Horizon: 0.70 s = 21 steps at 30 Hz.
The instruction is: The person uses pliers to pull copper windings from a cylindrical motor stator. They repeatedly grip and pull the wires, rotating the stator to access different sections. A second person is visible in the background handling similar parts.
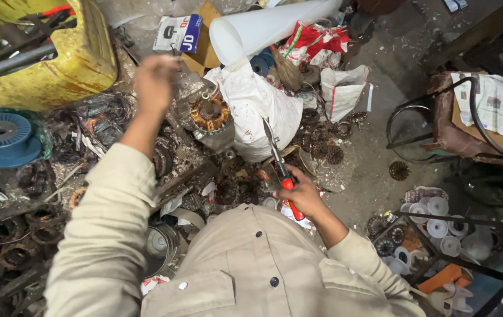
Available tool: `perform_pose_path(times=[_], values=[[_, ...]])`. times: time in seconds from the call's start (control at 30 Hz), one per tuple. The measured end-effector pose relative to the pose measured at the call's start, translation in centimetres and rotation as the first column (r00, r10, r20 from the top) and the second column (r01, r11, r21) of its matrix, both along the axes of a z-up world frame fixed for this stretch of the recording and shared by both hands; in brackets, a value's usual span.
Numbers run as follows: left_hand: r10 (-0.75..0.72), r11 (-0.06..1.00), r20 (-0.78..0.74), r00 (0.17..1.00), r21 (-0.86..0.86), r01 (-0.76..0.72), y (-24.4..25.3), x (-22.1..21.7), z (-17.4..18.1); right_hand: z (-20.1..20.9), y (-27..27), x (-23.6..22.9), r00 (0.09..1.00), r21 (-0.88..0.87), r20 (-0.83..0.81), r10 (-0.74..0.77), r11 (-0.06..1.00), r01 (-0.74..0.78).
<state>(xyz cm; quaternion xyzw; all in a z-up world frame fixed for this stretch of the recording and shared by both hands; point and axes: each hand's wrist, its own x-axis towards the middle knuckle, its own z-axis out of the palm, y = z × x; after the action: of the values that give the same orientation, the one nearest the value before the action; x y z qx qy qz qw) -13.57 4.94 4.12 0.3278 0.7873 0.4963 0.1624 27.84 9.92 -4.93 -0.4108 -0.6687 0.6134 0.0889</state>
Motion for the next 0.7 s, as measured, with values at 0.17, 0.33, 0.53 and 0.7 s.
perform_pose_path(times=[0.17,0.33,0.53,0.7], values=[[-0.082,0.985,-0.343,0.936,0.115,0.129,-4.2,1.8,0.5,-0.2,0.3,-0.1,0.999,0.103,0.012,0.046,0.994,-0.047],[-0.459,0.884,-0.191,0.868,0.004,0.468,-4.4,5.6,2.7,0.0,-0.1,-1.0,0.998,-0.054,-0.065,0.017,0.998,-0.020],[-0.341,0.932,-0.626,0.701,-0.321,0.167,-0.9,8.2,5.2,1.3,-0.6,-2.1,0.999,-0.012,-0.001,0.035,0.999,-0.035],[-0.386,0.920,-0.885,0.261,-0.389,0.042,-0.6,10.2,4.7,1.9,0.7,-8.6,0.981,0.184,-0.193,-0.033,0.980,0.070]])
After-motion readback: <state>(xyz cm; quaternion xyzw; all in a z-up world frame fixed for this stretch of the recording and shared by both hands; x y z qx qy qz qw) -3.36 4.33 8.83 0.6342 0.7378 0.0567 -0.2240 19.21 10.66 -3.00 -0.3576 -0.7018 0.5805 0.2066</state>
